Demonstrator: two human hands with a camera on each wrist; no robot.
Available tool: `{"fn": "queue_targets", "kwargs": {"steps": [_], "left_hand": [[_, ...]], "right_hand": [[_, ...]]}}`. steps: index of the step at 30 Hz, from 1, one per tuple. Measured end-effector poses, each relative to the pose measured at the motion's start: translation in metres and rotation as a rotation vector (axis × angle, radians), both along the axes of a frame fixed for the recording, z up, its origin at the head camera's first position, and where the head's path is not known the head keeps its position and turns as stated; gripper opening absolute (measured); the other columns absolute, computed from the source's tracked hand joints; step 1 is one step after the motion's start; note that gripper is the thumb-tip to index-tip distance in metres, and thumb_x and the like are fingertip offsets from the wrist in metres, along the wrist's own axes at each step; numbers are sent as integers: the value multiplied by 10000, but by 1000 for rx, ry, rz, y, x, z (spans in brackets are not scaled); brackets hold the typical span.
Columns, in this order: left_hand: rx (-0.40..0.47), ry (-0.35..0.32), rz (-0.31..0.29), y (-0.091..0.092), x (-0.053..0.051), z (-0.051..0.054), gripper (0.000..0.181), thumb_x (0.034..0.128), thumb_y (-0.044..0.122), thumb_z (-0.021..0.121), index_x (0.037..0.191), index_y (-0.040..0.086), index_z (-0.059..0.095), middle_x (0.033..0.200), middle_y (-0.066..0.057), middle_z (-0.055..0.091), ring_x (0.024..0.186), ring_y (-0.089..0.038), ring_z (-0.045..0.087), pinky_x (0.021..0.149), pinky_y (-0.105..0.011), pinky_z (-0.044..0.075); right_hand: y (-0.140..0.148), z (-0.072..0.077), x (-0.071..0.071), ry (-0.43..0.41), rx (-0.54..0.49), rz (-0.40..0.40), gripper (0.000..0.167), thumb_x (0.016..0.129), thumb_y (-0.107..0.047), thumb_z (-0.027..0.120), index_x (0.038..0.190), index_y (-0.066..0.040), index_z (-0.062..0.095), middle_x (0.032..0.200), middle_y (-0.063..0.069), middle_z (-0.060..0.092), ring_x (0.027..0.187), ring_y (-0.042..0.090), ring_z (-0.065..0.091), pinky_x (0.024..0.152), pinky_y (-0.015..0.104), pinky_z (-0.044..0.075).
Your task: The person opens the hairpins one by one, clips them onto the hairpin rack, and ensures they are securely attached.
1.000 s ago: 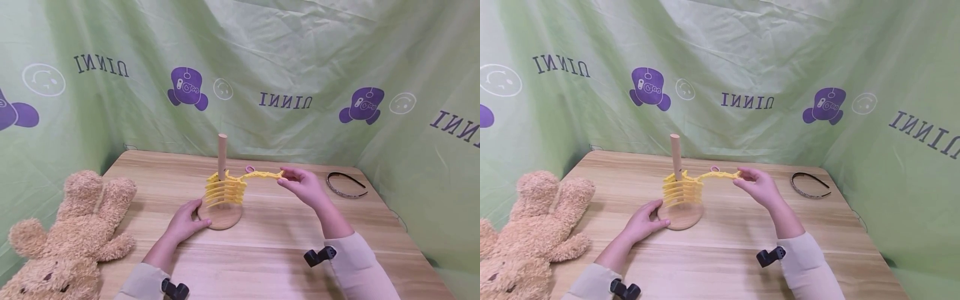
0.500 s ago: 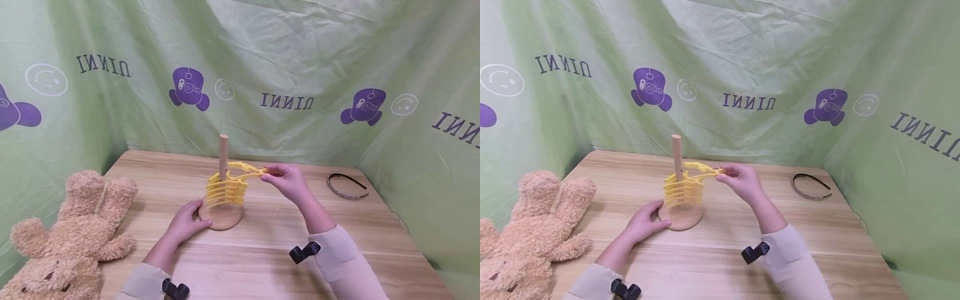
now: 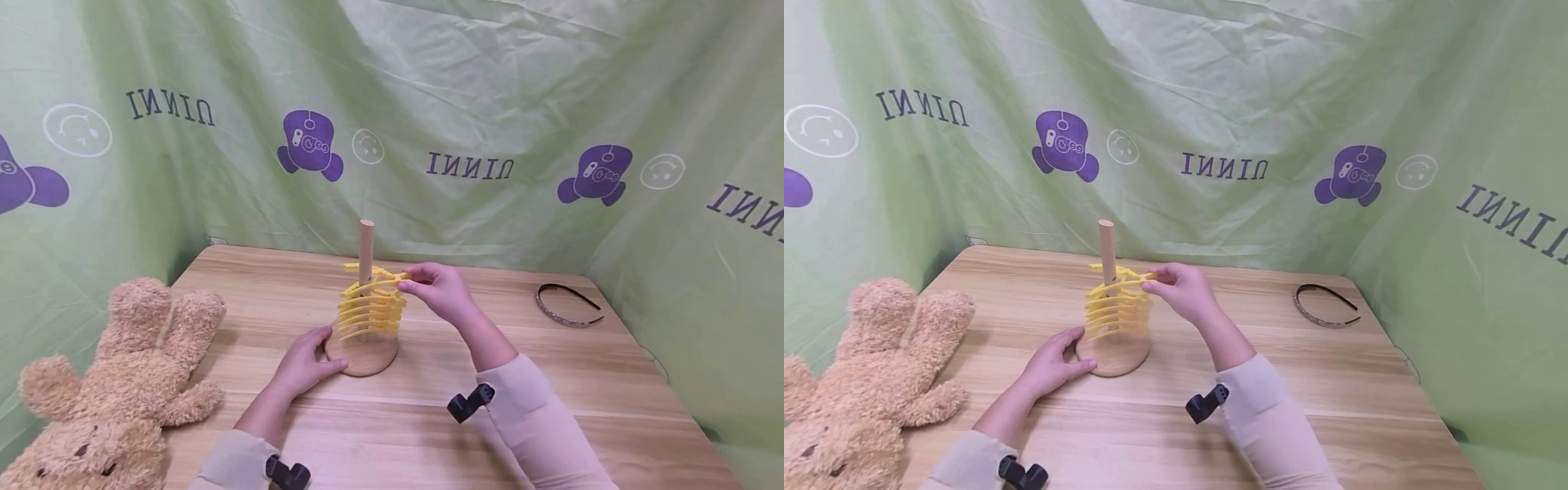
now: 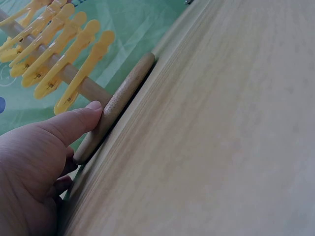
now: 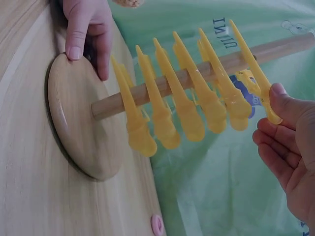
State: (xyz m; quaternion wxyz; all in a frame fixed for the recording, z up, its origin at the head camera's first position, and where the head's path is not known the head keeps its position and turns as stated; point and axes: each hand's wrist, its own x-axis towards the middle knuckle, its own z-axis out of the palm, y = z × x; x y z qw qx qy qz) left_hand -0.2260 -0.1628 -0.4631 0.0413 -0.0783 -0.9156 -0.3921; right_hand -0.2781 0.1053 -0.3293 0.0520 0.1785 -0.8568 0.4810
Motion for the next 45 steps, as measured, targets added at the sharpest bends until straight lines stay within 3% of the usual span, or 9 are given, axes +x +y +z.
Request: {"fn": "queue_targets", "kwargs": {"steps": [14, 45], "left_hand": [[10, -3, -6, 1, -1, 1, 815, 779, 366, 807, 1404, -43, 480, 1462, -237, 479, 1394, -435, 385, 1177, -561, 293], [11, -15, 4, 0, -2, 0, 817, 779, 356, 810, 1409, -41, 475, 1466, -229, 479, 1400, -428, 379, 1179, -555, 294]], "right_hand": [[-5, -4, -3, -26, 14, 9, 310, 851, -213, 768, 1093, -24, 728, 982, 132, 760, 869, 178, 714, 765, 308, 606], [0, -10, -2, -78, -4, 98, 450, 873, -226, 747, 1265, -39, 634, 1171, 151, 697, 1084, 279, 665, 927, 378, 575]]}}
